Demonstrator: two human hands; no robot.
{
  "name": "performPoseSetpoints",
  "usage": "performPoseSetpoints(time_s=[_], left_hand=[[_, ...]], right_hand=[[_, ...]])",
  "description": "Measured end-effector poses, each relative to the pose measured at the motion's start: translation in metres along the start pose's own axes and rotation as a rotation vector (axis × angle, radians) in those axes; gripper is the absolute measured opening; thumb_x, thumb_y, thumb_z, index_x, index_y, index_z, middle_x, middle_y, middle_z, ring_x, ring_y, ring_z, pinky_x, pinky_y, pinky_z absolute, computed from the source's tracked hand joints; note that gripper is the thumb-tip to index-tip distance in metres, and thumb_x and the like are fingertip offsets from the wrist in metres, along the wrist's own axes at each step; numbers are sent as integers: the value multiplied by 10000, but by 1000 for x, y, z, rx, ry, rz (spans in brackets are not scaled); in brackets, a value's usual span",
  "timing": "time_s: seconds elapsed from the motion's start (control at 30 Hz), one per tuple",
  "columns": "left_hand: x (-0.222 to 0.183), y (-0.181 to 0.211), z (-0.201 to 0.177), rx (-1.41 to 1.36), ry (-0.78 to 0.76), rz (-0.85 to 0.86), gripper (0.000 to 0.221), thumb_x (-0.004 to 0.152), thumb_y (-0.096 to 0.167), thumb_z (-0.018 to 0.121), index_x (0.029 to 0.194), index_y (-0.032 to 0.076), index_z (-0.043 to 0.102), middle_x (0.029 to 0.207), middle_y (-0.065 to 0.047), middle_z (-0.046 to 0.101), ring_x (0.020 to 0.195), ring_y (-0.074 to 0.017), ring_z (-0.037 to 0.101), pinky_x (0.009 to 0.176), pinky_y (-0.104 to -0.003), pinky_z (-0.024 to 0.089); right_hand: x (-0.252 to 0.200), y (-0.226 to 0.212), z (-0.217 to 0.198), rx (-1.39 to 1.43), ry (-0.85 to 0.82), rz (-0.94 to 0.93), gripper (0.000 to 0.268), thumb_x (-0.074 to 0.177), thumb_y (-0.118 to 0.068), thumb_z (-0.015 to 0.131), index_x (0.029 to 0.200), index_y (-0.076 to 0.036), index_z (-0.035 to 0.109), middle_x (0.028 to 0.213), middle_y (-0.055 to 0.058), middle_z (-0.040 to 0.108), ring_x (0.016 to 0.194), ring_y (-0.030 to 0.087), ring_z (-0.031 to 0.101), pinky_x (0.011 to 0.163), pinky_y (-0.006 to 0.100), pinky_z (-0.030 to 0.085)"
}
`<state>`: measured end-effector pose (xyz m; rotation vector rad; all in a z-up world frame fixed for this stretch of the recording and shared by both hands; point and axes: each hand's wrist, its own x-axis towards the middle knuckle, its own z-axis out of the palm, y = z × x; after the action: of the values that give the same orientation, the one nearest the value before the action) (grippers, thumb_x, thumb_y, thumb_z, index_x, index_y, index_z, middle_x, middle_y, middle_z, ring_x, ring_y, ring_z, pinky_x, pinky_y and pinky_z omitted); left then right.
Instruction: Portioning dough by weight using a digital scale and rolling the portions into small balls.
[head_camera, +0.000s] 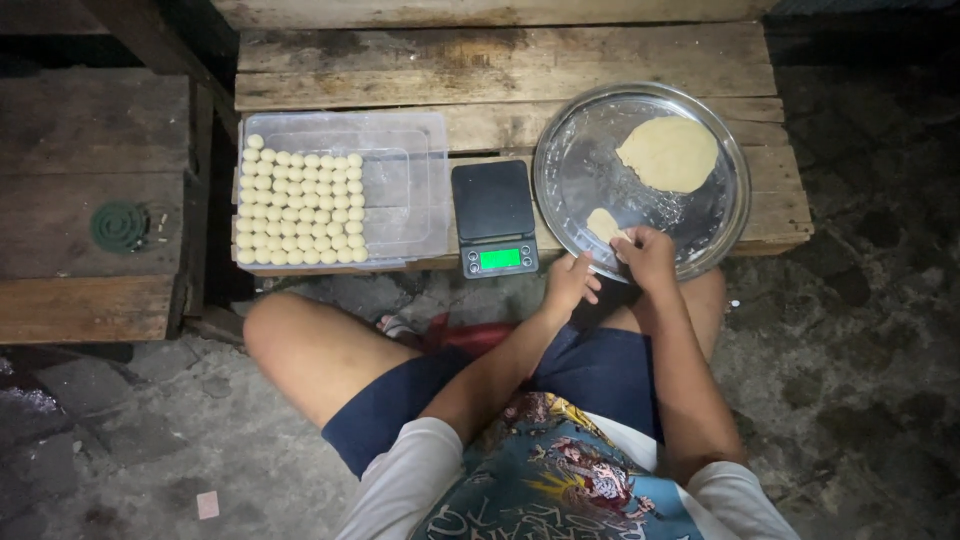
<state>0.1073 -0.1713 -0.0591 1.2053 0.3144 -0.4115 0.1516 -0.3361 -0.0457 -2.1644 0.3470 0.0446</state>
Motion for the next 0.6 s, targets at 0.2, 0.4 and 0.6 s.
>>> performPoseSetpoints(time_s=[0.2, 0.4, 0.6], left_hand=[[-20, 1, -8, 6, 13, -40, 400, 1071, 300, 433, 1006, -70, 572, 649, -260, 630, 386, -253, 614, 362, -259, 483], [-94, 80, -75, 748, -141, 202, 440, 1046, 400, 432, 1116, 39, 674, 837, -285, 725, 756, -428, 747, 705, -550, 586], [-74, 70, -73, 933, -17, 491, 280, 1003, 196, 558, 1231, 106, 693, 966, -268, 737, 917, -460, 714, 794, -529, 579]], right_hand=[[11, 14, 12, 27, 33, 56, 261, 924, -161, 814, 1087, 30, 741, 845, 242, 718, 773, 280, 736, 612, 397, 567], [3, 11, 13, 3, 56, -15, 286, 908, -194, 827, 1075, 26, 752, 809, 208, 711, 787, 300, 724, 678, 420, 552], [-7, -8, 16, -33, 133, -104, 174, 923, -183, 802, 1028, -47, 775, 815, 197, 710, 810, 337, 697, 748, 447, 528]])
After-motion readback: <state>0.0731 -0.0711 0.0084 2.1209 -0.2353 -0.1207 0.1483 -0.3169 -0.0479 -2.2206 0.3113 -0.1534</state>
